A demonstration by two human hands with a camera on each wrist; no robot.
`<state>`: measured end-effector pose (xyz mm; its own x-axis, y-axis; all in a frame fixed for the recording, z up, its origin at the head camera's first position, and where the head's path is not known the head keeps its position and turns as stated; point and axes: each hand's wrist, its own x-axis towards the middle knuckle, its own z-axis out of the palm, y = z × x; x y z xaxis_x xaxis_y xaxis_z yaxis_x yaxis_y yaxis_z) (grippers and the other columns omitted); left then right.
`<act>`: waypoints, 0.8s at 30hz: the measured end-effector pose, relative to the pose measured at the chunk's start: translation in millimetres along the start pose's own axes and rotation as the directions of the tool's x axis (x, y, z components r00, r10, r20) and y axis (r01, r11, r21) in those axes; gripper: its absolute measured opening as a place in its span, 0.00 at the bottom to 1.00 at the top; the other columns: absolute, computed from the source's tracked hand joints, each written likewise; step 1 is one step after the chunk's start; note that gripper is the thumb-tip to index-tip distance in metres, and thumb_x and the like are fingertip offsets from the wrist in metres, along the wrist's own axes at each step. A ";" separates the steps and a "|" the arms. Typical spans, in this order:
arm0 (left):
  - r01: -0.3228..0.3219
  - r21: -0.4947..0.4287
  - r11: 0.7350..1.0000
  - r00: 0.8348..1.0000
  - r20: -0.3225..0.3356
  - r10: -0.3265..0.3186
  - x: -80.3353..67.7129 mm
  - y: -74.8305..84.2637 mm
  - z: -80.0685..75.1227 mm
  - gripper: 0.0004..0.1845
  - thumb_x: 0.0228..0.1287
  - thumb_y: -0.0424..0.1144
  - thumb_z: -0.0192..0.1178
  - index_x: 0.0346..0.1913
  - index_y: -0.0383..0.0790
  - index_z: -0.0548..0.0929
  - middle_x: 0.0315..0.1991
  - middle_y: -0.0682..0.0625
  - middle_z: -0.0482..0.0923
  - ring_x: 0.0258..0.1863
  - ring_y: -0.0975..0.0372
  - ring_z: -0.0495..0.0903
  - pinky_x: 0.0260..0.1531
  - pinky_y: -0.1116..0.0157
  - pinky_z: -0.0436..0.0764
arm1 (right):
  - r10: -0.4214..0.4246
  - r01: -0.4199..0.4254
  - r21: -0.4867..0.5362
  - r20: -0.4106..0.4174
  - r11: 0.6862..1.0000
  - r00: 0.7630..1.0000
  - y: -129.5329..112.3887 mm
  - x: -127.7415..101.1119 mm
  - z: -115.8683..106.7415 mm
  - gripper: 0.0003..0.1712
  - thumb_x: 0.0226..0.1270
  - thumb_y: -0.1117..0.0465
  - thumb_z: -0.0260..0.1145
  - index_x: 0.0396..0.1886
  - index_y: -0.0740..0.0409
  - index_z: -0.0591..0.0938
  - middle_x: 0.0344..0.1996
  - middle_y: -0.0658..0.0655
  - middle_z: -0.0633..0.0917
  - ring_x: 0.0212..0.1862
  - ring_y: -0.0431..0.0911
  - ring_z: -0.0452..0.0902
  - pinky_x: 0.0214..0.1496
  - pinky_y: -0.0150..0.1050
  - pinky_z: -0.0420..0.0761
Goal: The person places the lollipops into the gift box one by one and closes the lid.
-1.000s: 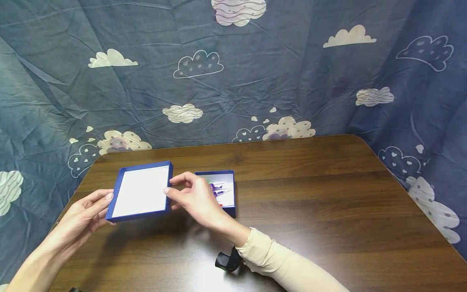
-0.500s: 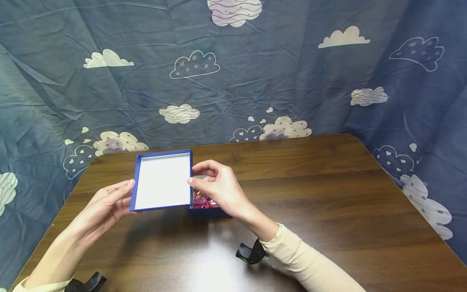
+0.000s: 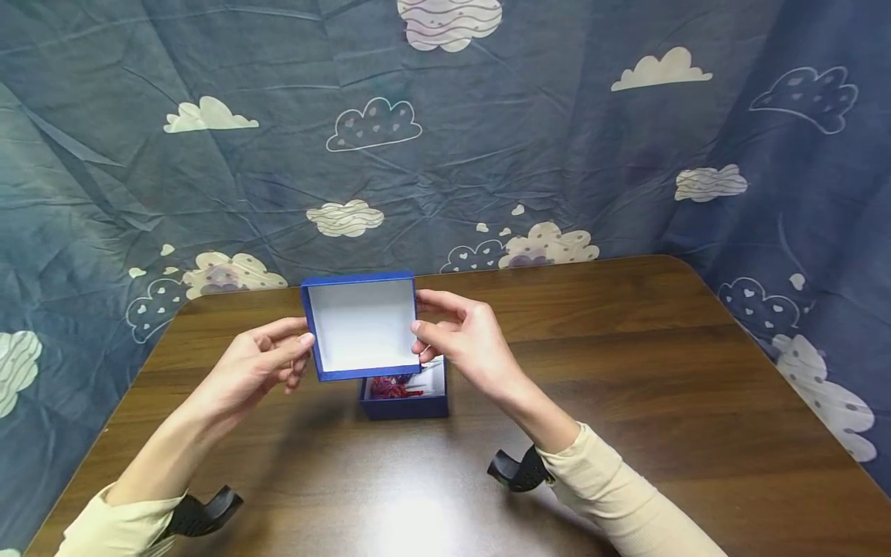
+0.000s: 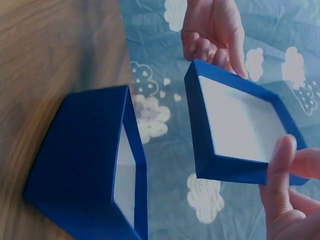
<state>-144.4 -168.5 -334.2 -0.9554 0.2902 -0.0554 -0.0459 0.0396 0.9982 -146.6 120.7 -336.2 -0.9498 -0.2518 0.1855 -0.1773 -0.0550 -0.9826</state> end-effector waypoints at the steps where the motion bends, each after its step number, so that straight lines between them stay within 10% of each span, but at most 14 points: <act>1: -0.014 0.008 1.000 1.000 0.008 0.013 2.4 -0.9 2.8 0.24 0.71 0.35 0.59 0.64 0.27 0.69 0.26 0.49 0.76 0.21 0.63 0.75 0.22 0.69 0.74 | -0.006 0.006 -0.001 -0.004 1.000 1.000 0.0 -0.6 -2.9 0.27 0.66 0.70 0.66 0.64 0.67 0.74 0.51 0.67 0.82 0.31 0.48 0.84 0.37 0.42 0.84; 10: -0.147 0.062 0.987 0.989 0.004 0.147 14.8 -16.1 19.7 0.23 0.69 0.27 0.57 0.66 0.31 0.72 0.41 0.32 0.84 0.36 0.49 0.86 0.30 0.57 0.83 | -0.083 0.082 0.037 0.013 0.996 0.997 7.7 -7.5 -19.1 0.19 0.72 0.69 0.59 0.59 0.72 0.75 0.53 0.68 0.80 0.40 0.54 0.85 0.45 0.48 0.82; 19: -0.133 -0.065 0.989 0.991 -0.021 0.132 18.6 -25.9 29.1 0.18 0.75 0.35 0.53 0.63 0.32 0.74 0.39 0.41 0.81 0.32 0.57 0.84 0.29 0.63 0.82 | -0.090 0.089 -0.028 -0.043 0.996 0.995 20.1 -7.4 -25.4 0.14 0.70 0.65 0.64 0.46 0.74 0.81 0.61 0.63 0.78 0.54 0.49 0.79 0.45 0.42 0.82; 24: -0.088 -0.062 0.994 0.994 -0.074 0.083 23.5 -29.3 35.1 0.18 0.71 0.33 0.58 0.60 0.33 0.70 0.35 0.42 0.83 0.29 0.58 0.83 0.28 0.65 0.80 | -0.033 0.030 -0.089 -0.035 0.996 0.999 25.2 -5.8 -26.5 0.21 0.66 0.65 0.68 0.57 0.66 0.79 0.60 0.60 0.78 0.47 0.50 0.84 0.46 0.46 0.82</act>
<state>-155.2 -129.4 -365.6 -0.9748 0.2210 0.0298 0.0203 -0.0451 0.9988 -152.4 146.4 -362.2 -0.9519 -0.2157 0.2176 -0.2278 0.0234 -0.9734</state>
